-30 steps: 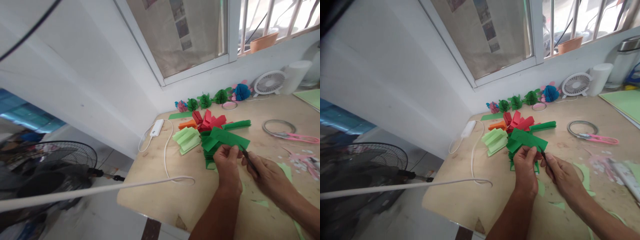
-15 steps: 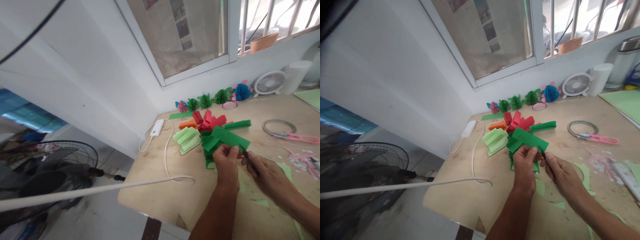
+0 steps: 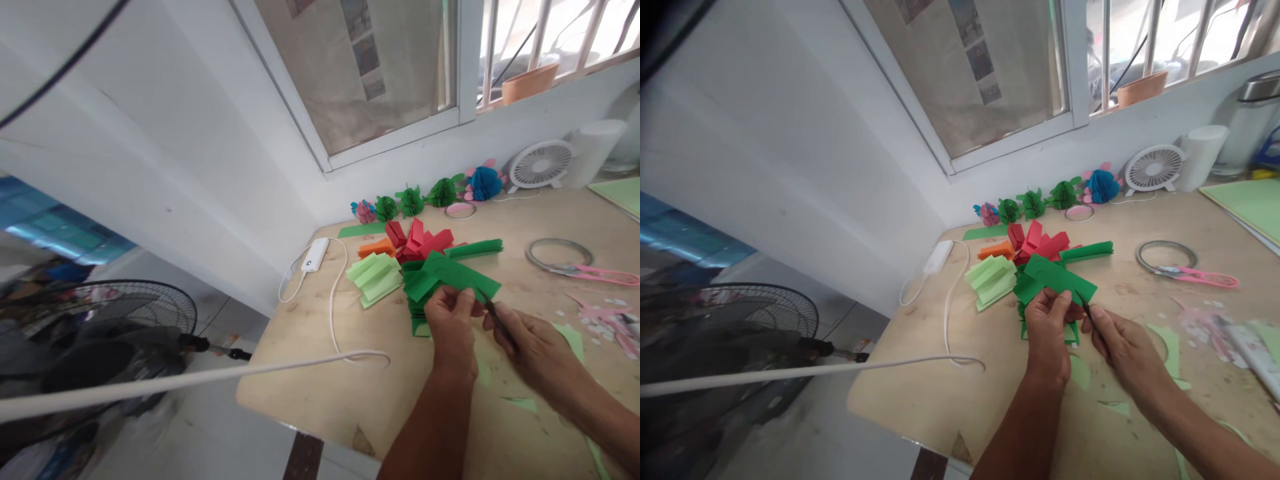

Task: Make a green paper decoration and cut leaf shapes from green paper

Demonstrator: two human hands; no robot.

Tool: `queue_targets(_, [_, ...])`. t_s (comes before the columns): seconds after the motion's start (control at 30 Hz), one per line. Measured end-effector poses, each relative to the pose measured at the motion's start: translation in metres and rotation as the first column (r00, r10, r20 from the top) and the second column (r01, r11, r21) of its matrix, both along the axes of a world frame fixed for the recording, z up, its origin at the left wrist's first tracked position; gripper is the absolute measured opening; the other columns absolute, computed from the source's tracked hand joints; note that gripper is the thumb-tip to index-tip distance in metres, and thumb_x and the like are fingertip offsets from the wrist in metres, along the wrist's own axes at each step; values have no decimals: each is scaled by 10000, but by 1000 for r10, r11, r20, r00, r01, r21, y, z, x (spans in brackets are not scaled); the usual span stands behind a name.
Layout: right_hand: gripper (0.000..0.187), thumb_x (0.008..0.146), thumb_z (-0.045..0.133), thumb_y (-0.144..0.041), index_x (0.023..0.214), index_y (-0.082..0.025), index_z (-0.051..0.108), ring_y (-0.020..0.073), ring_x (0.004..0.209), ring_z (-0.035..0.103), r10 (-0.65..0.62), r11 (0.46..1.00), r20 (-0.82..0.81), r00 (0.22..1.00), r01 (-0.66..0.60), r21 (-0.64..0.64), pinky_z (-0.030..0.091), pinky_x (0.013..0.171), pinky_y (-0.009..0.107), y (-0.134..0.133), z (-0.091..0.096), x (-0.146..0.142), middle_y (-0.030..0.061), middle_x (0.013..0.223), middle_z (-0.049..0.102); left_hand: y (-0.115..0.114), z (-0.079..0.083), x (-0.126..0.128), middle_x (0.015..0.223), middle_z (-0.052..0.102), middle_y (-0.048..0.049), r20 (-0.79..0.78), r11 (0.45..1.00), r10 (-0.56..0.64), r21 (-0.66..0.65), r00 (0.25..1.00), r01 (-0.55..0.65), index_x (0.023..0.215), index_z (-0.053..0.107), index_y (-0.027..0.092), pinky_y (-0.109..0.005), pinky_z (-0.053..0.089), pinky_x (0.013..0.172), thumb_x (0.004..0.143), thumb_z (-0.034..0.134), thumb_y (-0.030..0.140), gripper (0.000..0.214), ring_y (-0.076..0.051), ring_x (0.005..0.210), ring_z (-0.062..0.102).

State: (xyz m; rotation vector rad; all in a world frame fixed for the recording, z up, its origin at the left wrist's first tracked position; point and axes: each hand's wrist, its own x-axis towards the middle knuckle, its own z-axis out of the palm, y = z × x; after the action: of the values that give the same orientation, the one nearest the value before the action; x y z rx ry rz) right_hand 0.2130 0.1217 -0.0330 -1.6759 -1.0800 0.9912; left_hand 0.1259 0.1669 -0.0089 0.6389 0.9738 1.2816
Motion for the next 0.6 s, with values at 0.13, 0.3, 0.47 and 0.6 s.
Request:
queue_targets(0.13, [519,825,377,-674,580,-239,517,122,441,365,-1,1000,2,1000,1,3,295,442,278,-1,4,-1,-40,451,405,-1,1,-1,522,539,8,9,1000,-17,0,1000,17,582,500,160,-225,391,542,630,714,327,276,-88,476,497])
queue_targets(0.3, [532,812,395,-687,564,-232,514,128,451,363,-12,1000,-50,999,13,22,299,450,287,-3,7,-2,-35,453,401,-1,2,0,514,531,11,20,1000,-22,1,1000,22,573,503,156,-217,392,537,624,704,313,260,-73,466,481])
queue_targets(0.47, [559,785,407,-716,497,-238,435,134,462,367,-20,1000,-57,998,22,18,307,458,298,-2,7,-3,-18,463,418,-2,4,0,506,519,14,44,1000,-25,-13,999,26,555,497,157,-215,389,530,605,705,321,270,-67,459,467])
queue_targets(0.6, [557,782,404,-722,505,-240,446,136,462,368,-27,1000,-49,998,27,12,310,463,295,-2,9,-3,-19,459,414,-2,5,0,514,521,14,43,999,-30,-10,999,31,566,502,156,-212,384,527,613,694,314,253,-66,460,466])
